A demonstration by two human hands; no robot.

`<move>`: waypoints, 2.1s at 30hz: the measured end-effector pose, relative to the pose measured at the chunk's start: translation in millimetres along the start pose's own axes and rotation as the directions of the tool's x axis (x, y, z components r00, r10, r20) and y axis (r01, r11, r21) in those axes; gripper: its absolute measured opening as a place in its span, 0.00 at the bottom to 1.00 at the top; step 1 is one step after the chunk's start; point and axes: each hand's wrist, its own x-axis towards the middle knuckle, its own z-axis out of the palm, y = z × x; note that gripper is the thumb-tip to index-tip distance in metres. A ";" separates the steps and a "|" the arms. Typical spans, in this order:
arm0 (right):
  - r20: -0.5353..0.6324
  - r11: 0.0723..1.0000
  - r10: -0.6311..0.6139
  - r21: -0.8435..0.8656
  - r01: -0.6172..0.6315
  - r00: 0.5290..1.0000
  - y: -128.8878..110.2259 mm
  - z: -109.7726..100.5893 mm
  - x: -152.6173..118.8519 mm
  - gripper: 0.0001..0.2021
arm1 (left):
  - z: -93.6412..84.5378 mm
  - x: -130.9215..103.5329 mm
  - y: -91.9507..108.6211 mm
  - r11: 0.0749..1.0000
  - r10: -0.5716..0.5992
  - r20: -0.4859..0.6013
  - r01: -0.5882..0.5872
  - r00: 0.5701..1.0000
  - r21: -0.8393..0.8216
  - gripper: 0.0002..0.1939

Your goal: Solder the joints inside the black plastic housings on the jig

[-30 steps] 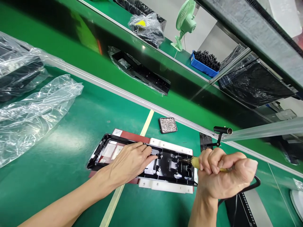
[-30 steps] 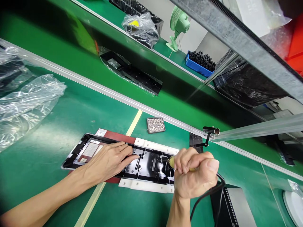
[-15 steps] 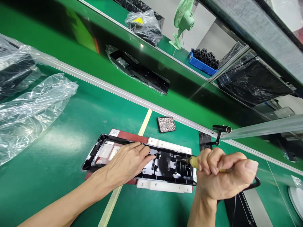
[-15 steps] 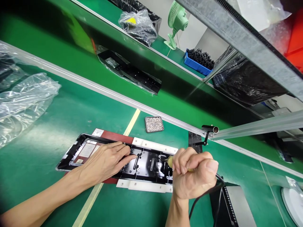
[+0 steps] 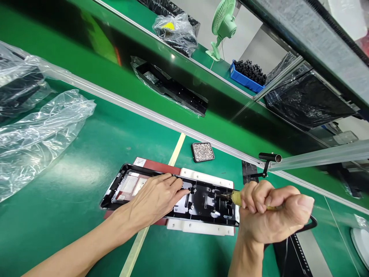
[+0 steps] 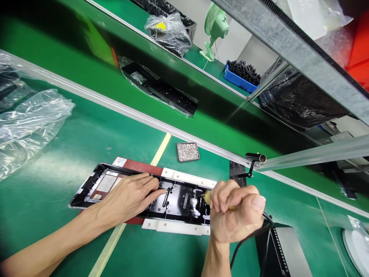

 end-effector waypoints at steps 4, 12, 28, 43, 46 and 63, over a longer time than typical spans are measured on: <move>-0.007 1.000 0.007 -0.002 -0.007 1.000 -0.4 -0.8 -0.1 0.21 | 1.3 0.0 -0.4 1.000 -0.001 -0.010 0.001 1.000 0.006 0.16; 0.016 0.999 0.026 0.025 -0.027 1.000 -0.9 -1.3 0.6 0.20 | 0.3 -1.3 0.2 1.000 -0.002 0.002 0.002 1.000 -0.007 0.15; 0.021 1.000 0.019 0.024 -0.019 1.000 0.0 -0.7 0.3 0.20 | 0.5 -1.4 0.4 1.000 -0.006 0.003 0.006 1.000 -0.007 0.15; 0.039 1.000 -0.008 0.014 0.007 0.999 1.3 -2.9 0.3 0.22 | 2.0 -1.8 -0.1 1.000 -0.013 0.007 0.013 1.000 0.001 0.16; 0.037 1.000 0.000 0.024 -0.001 0.999 1.7 -3.6 -0.1 0.22 | 1.7 -2.0 -0.3 1.000 -0.010 0.015 0.010 1.000 0.007 0.16; 0.070 0.999 -0.020 0.041 0.017 0.997 4.2 -6.0 -1.3 0.20 | -0.7 -0.4 0.5 1.000 -0.008 0.002 0.008 1.000 0.007 0.16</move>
